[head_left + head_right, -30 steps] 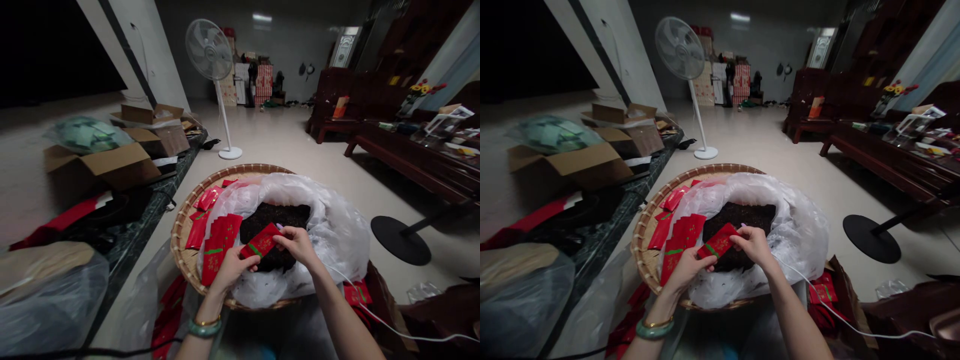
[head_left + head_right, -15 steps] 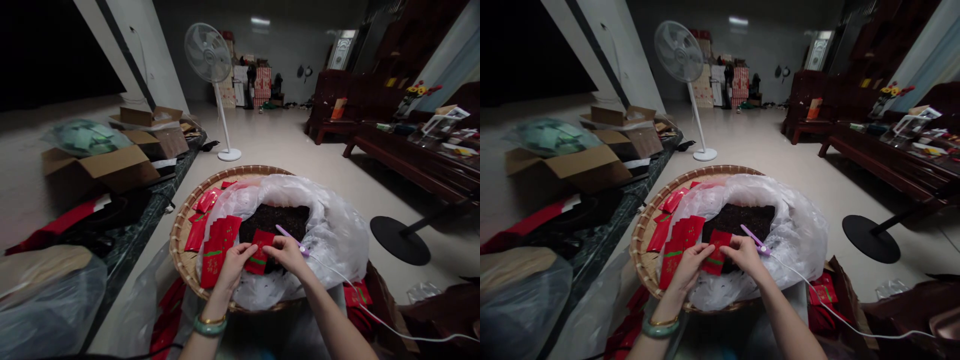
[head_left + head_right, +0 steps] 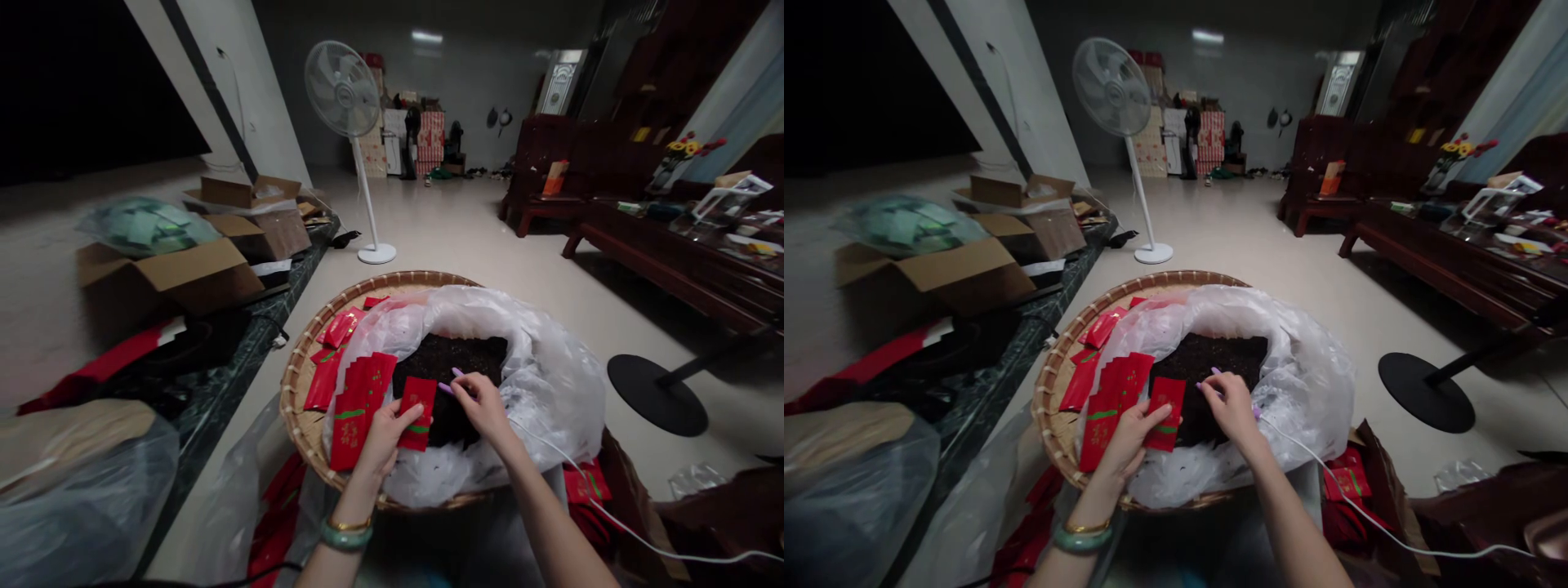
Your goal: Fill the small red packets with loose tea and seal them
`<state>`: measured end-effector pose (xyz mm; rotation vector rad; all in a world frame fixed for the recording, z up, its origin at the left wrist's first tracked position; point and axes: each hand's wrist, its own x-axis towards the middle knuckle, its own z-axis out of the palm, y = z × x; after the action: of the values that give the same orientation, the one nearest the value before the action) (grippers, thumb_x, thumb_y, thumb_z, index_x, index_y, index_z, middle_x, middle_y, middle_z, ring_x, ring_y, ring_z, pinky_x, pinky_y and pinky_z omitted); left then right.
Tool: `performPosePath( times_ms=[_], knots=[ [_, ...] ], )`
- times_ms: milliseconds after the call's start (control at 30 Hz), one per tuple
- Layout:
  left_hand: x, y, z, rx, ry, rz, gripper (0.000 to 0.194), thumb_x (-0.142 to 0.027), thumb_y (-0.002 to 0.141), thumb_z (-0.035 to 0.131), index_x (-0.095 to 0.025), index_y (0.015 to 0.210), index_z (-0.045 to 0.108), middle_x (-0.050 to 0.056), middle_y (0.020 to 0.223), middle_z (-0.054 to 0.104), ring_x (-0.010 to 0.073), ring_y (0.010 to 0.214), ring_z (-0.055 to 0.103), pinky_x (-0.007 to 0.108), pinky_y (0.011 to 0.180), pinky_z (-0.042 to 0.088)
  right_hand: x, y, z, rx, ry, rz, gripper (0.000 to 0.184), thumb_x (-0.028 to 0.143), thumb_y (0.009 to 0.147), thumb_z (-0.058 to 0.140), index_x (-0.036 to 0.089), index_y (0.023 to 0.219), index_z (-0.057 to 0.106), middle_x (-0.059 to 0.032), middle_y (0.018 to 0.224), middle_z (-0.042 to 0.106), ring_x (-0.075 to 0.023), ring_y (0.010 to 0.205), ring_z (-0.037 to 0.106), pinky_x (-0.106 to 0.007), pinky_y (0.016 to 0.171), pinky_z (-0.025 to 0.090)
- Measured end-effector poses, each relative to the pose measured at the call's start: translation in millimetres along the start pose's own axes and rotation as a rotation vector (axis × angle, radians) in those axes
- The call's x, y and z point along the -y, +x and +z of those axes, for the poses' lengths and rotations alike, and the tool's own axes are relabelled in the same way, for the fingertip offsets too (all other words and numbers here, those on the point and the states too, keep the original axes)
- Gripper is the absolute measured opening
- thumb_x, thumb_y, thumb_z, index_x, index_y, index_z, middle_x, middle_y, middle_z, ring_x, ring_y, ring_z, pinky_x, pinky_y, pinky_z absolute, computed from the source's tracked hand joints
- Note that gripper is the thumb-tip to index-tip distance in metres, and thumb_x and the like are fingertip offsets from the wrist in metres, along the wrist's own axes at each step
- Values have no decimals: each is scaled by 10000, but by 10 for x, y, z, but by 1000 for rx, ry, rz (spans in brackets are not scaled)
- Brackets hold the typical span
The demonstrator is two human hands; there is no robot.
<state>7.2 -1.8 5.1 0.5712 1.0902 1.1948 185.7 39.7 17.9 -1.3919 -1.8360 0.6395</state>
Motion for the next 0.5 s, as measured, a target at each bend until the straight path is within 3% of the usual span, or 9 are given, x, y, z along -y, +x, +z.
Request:
performPosePath(
  times_ms=[67,133,233,367,500],
  knots=[
    [-20,-9,1,-3,-38,-16,442,-354,527,837,-118,861,668,67,680,730,190,591,682,267,575,539,-76,20,-112,-1,-338,-20,255,289,809,607,165,1028,647,-110,1015,651,-256,959,563,-353,821,432],
    [-42,-21,10,24,-62,-17,441,-339,535,835,-129,879,655,65,723,733,191,614,689,261,567,538,-120,20,-168,103,-601,23,398,245,760,661,149,1142,604,-138,1062,630,-281,969,548,-366,807,428],
    [-56,-34,26,53,-62,0,443,-303,531,840,-127,890,647,65,757,733,183,657,693,240,589,532,-132,11,-156,212,-753,65,425,210,741,669,142,1155,595,-141,1045,629,-290,949,549,-360,777,428],
    [-40,-34,12,34,-12,30,432,-281,522,844,-116,869,647,70,731,733,179,659,690,249,634,531,-139,48,-196,192,-566,93,400,179,763,630,125,1157,591,-153,1056,626,-270,961,561,-353,823,433],
    [-29,-20,-26,25,56,68,440,-300,530,840,-114,880,650,76,738,738,184,660,688,265,648,530,-127,107,-466,189,-26,184,492,266,758,643,137,1224,560,-132,1152,620,-262,1010,583,-386,884,448]
  ],
)
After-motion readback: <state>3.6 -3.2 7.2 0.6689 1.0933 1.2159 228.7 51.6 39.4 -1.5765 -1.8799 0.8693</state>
